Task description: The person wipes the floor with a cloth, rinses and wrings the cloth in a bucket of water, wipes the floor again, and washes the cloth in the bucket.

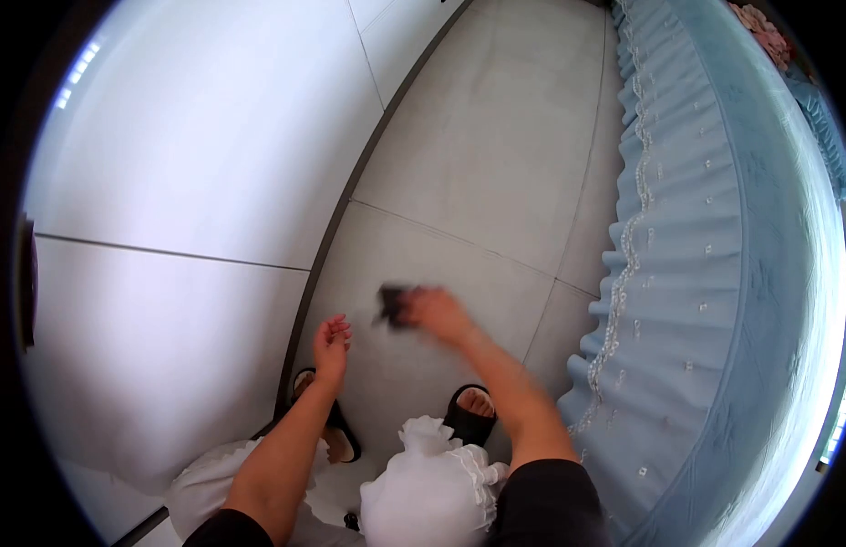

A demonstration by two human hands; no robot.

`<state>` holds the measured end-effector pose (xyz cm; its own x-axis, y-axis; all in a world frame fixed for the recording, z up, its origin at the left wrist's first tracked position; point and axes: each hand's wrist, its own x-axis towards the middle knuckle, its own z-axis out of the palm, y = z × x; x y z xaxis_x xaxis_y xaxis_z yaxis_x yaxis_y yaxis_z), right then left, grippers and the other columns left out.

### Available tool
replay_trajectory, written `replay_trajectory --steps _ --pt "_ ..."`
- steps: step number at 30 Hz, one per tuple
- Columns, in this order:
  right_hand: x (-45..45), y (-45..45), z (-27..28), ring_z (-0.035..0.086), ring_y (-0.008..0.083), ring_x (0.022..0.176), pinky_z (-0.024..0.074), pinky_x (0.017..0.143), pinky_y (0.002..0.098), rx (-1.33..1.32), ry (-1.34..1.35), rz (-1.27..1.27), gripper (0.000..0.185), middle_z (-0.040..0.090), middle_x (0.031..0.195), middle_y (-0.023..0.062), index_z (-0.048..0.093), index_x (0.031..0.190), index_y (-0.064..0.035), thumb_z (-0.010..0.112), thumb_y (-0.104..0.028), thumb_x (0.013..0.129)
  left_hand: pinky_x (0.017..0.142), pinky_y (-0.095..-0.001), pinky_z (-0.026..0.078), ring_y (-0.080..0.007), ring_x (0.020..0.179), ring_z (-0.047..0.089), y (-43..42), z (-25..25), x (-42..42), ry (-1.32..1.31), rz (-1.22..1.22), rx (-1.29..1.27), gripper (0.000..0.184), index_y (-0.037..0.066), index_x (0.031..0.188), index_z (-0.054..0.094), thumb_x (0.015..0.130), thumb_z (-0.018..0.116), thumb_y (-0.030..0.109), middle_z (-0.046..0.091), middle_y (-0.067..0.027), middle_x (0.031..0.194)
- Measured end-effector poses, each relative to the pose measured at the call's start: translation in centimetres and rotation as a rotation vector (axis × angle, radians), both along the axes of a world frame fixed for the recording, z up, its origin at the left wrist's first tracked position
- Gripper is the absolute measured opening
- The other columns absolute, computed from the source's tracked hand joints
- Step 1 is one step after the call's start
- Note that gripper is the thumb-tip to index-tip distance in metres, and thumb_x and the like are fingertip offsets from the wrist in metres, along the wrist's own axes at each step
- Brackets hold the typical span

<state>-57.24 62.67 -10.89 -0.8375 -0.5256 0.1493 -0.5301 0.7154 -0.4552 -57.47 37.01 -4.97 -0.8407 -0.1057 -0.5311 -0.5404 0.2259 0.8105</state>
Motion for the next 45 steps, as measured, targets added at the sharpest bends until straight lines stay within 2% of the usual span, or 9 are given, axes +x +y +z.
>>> replay_trajectory --steps 3,4,6,12,15,19,28,37,45 --pt "0.1 6.3 1.4 0.049 0.0321 0.112 0.0424 0.089 0.0451 0.095 0.032 -0.826 0.034 0.054 0.128 0.0064 0.064 0.108 -0.0209 0.051 -0.007 0.081 0.074 -0.0246 0.045 -0.0087 0.085 0.055 -0.3 0.1 1.4 -0.011 -0.003 0.005 0.029 0.013 0.112 0.057 0.09 0.045 -0.001 0.059 0.001 0.1" --pt "1.3 7.2 1.6 0.045 0.0347 0.116 0.0425 0.088 0.0459 0.032 -0.018 -0.968 0.047 0.049 0.134 0.0105 0.059 0.117 -0.0205 0.057 -0.001 0.074 0.074 -0.0247 0.045 -0.0087 0.085 0.055 -0.4 0.1 2.0 -0.011 -0.009 0.01 0.029 0.013 0.112 0.057 0.089 0.045 -0.001 0.059 0.001 0.1" --pt "3.5 5.8 0.6 0.048 0.035 0.112 0.042 0.091 0.046 0.044 0.021 -1.037 0.032 0.05 0.132 0.0079 0.064 0.112 -0.02 0.054 -0.008 0.083 0.074 -0.0246 0.045 -0.0087 0.085 0.055 -0.3 0.5 3.1 -0.026 0.005 0.038 0.029 0.013 0.112 0.057 0.089 0.045 -0.002 0.059 0.0011 0.099" --pt "12.9 -5.2 1.3 0.051 0.0296 0.112 0.0446 0.09 0.0414 -0.018 -0.019 -0.18 0.033 0.052 0.128 0.0064 0.063 0.108 -0.0219 0.053 -0.008 0.079 0.075 -0.0241 0.044 -0.0082 0.087 0.054 -0.2 0.9 4.7 -0.044 -0.069 0.095 0.028 0.013 0.112 0.057 0.09 0.045 0.0 0.058 0.0017 0.1" --pt "10.5 -1.6 2.1 0.052 0.0264 0.112 0.0453 0.088 0.0397 0.083 -0.05 -0.114 0.031 0.053 0.128 0.004 0.064 0.106 -0.0225 0.05 -0.011 0.081 0.075 -0.024 0.044 -0.0078 0.088 0.054 0.3 2.5 5.2 -0.025 -0.104 0.137 0.027 0.013 0.111 0.057 0.09 0.045 0.002 0.058 0.0023 0.1" --pt "10.8 2.1 1.3 0.045 0.0366 0.116 0.0437 0.093 0.0458 0.103 -0.16 -1.154 0.05 0.04 0.141 0.0115 0.053 0.125 -0.0213 0.062 -0.01 0.078 0.075 -0.0244 0.044 -0.0076 0.088 0.054 -0.1 4.3 7.2 -0.005 -0.176 0.128 0.026 0.014 0.112 0.057 0.091 0.045 0.003 0.058 0.0025 0.1" --pt "16.9 -4.0 2.3 0.041 0.0389 0.123 0.0443 0.096 0.0453 0.207 -0.42 -0.406 0.063 0.03 0.148 0.0072 0.05 0.131 -0.0288 0.066 -0.01 0.073 0.074 -0.0243 0.044 -0.0073 0.086 0.054 -1.0 6.4 9.6 -0.114 -0.19 0.13 0.027 0.014 0.114 0.056 0.09 0.047 0.005 0.058 0.0024 0.101" --pt "17.9 -5.8 9.8 0.018 0.0383 0.14 0.0278 0.108 0.0525 0.307 -0.65 -0.669 0.055 0.014 0.155 0.008 0.04 0.139 -0.0299 0.059 -0.032 0.088 0.074 -0.0251 0.044 -0.0076 0.086 0.054 -2.3 5.3 12.6 -0.03 -0.237 0.318 0.028 0.013 0.113 0.057 0.089 0.047 0.003 0.058 0.0019 0.101" --pt "21.4 -6.1 6.6 0.013 0.0348 0.142 0.0232 0.11 0.0525 0.369 -0.448 -0.641 0.062 0.013 0.156 0.0073 0.033 0.143 -0.0279 0.059 -0.031 0.087 0.075 -0.0256 0.044 -0.0082 0.087 0.054 -1.5 2.4 15.8 -0.1 -0.3 0.278 0.029 0.013 0.113 0.057 0.089 0.046 0.003 0.058 0.0016 0.101"
